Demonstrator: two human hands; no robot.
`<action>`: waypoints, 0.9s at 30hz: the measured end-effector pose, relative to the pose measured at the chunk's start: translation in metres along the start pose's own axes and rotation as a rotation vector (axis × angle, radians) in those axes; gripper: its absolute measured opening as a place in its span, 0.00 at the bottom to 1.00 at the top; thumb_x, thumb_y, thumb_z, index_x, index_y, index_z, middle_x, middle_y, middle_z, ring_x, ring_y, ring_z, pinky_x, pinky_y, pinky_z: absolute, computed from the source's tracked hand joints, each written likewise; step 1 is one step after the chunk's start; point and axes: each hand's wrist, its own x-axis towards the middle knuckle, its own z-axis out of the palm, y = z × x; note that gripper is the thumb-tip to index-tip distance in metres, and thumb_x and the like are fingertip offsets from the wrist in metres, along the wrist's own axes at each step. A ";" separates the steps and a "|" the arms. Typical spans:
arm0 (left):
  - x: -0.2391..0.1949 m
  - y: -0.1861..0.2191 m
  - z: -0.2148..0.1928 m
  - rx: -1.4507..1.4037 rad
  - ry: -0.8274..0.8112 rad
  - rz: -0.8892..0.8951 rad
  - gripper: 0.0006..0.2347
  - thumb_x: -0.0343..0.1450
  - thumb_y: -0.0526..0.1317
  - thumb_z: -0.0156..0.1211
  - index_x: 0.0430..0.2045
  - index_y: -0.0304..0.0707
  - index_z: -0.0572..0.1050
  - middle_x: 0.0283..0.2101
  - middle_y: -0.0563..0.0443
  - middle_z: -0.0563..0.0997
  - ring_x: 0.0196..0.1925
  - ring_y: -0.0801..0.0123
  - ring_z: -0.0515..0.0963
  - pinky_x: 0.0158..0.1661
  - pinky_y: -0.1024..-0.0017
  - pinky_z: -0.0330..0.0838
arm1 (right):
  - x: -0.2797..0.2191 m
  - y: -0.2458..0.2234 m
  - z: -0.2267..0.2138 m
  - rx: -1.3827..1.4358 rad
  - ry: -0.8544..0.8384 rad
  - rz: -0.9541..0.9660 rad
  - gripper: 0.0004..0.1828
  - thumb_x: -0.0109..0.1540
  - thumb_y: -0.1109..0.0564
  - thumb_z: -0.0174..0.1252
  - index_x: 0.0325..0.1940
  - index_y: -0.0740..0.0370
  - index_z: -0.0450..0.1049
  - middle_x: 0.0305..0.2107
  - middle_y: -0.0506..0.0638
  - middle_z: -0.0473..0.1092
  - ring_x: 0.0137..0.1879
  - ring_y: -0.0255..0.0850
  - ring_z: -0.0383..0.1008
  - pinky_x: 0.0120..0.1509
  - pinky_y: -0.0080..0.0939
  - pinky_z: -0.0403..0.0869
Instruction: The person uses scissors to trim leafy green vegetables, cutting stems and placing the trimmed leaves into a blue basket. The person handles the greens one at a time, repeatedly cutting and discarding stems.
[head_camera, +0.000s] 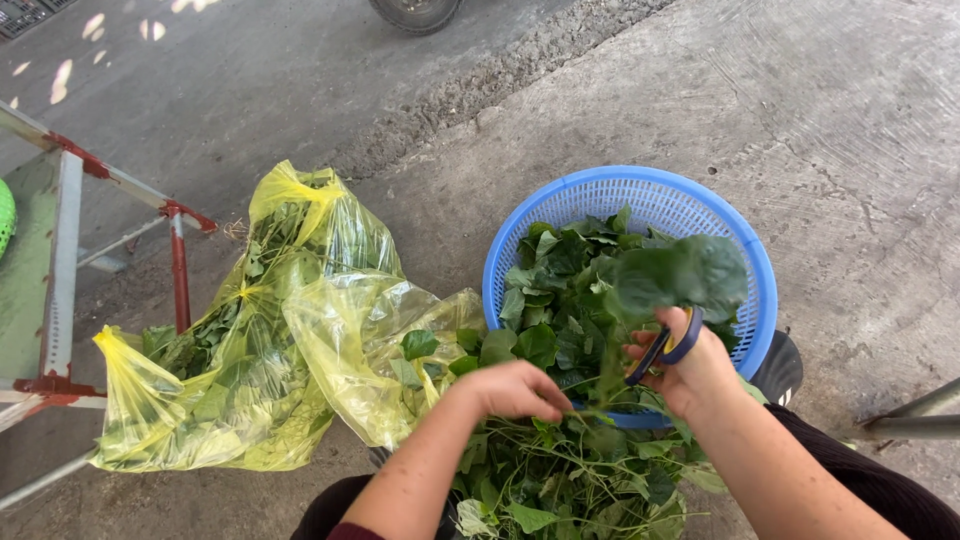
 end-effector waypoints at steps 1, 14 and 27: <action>0.016 -0.022 0.009 0.188 -0.030 -0.004 0.12 0.62 0.42 0.63 0.38 0.44 0.77 0.40 0.51 0.80 0.47 0.59 0.77 0.50 0.64 0.70 | 0.005 0.000 -0.004 0.000 0.020 -0.009 0.21 0.56 0.45 0.57 0.45 0.56 0.60 0.29 0.61 0.66 0.35 0.58 0.72 0.44 0.70 0.68; 0.143 -0.071 0.121 0.141 0.543 -0.084 0.09 0.65 0.51 0.53 0.29 0.57 0.79 0.32 0.61 0.80 0.42 0.64 0.79 0.43 0.65 0.73 | -0.012 -0.082 -0.027 0.139 0.070 -0.205 0.14 0.58 0.39 0.51 0.36 0.48 0.64 0.27 0.51 0.68 0.35 0.47 0.75 0.45 0.54 0.70; 0.277 -0.046 0.194 -0.868 0.577 -0.343 0.22 0.69 0.45 0.56 0.52 0.27 0.63 0.19 0.44 0.79 0.09 0.69 0.73 0.14 0.73 0.74 | -0.028 -0.102 -0.028 0.229 0.049 -0.180 0.14 0.57 0.39 0.52 0.34 0.48 0.67 0.25 0.51 0.70 0.35 0.47 0.76 0.44 0.53 0.71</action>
